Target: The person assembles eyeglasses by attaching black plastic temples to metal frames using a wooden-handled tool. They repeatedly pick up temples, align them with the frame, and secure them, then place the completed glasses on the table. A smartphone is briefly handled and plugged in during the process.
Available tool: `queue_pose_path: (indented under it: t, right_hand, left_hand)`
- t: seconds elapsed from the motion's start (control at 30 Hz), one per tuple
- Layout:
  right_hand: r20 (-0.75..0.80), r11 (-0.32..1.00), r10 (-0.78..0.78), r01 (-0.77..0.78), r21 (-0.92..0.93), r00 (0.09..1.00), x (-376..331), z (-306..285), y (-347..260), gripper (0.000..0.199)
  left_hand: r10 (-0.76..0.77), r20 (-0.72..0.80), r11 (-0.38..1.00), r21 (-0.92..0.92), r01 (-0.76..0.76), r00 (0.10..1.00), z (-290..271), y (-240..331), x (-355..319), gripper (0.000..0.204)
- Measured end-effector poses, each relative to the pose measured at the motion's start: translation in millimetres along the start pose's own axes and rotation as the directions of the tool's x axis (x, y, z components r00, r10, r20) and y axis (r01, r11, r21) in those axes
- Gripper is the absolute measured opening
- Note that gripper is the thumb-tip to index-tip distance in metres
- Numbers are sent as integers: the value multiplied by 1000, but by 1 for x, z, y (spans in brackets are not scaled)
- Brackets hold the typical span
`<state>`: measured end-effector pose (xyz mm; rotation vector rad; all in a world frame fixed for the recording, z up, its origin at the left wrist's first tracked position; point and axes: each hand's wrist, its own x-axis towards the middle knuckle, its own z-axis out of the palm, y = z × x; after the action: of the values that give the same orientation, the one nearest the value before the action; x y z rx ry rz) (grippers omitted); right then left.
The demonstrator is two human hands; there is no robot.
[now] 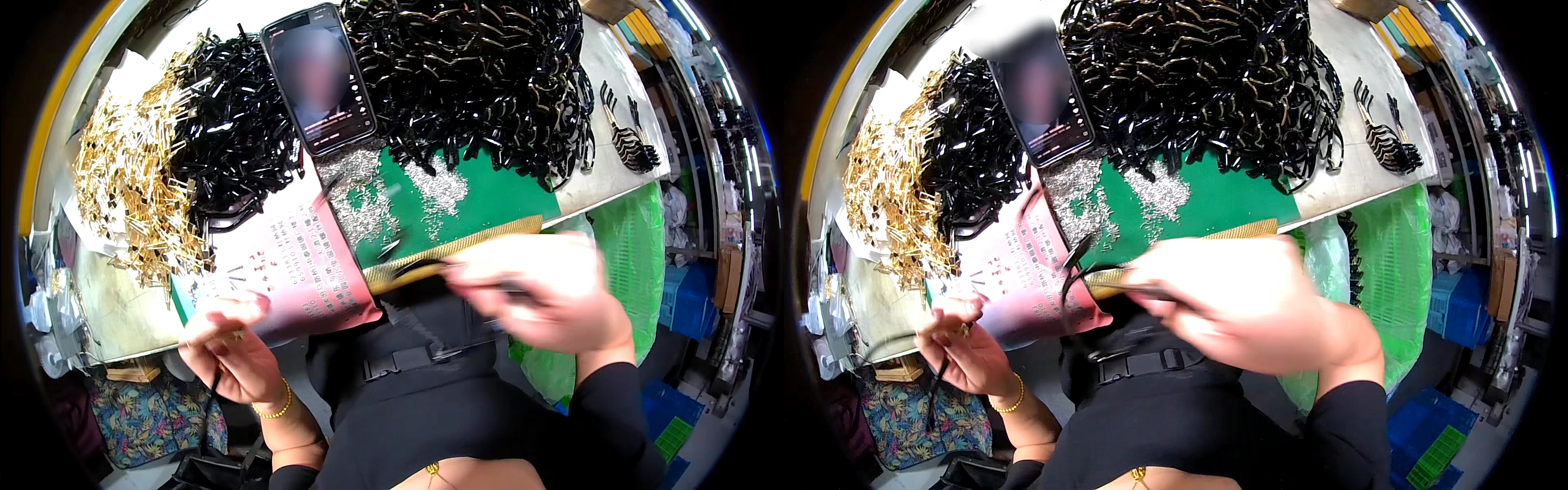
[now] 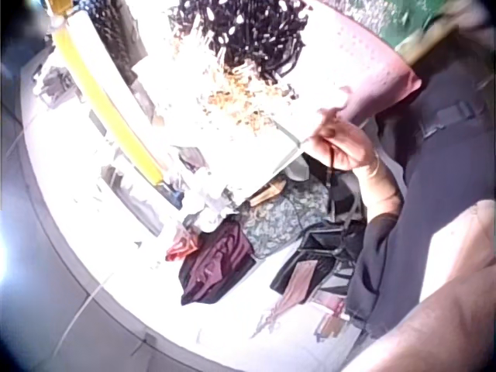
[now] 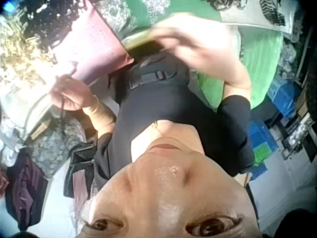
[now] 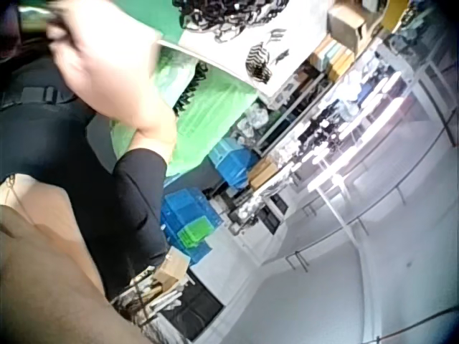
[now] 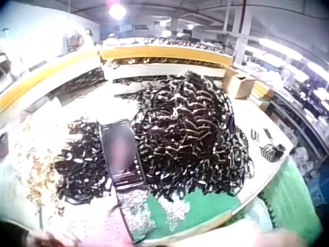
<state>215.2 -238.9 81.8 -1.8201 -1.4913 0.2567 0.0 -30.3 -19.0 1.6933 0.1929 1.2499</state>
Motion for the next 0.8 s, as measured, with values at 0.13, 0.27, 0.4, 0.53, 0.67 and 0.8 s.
queue_pose_path:
  t: [0.13, 0.27, 0.4, 0.53, 0.67, 0.8]
  right_hand:
    - [366, 993, -39, -6, 121, 930, 26, 62, 22, 22]
    - [435, 999, -32, 30, 13, 900, 32, 65, 29, 38]
    - [324, 933, 282, -178, -314, 903, 23, 31, 26, 37]
    - [320, 833, 271, -53, -551, 908, 2, 25, 31, 45]
    - [386, 832, 293, -34, -554, 875, -10, 35, 34, 55]
    - [367, 846, 303, -71, -529, 880, -10, 40, 38, 45]
  left_hand:
    - [-122, 505, 966, 258, -15, 854, 6, 28, 30, 13]
    - [-307, 706, 912, 410, -15, 638, 0, -1, 23, 32]
    - [-445, 538, 733, 678, -54, 716, -10, 13, 24, 37]
    - [-524, 497, 750, 654, 98, 692, 3, 10, 39, 18]
    - [-542, 381, 781, 557, 282, 749, 23, -2, 20, 13]
    - [-589, 258, 772, 458, 440, 766, 35, -1, 5, 13]
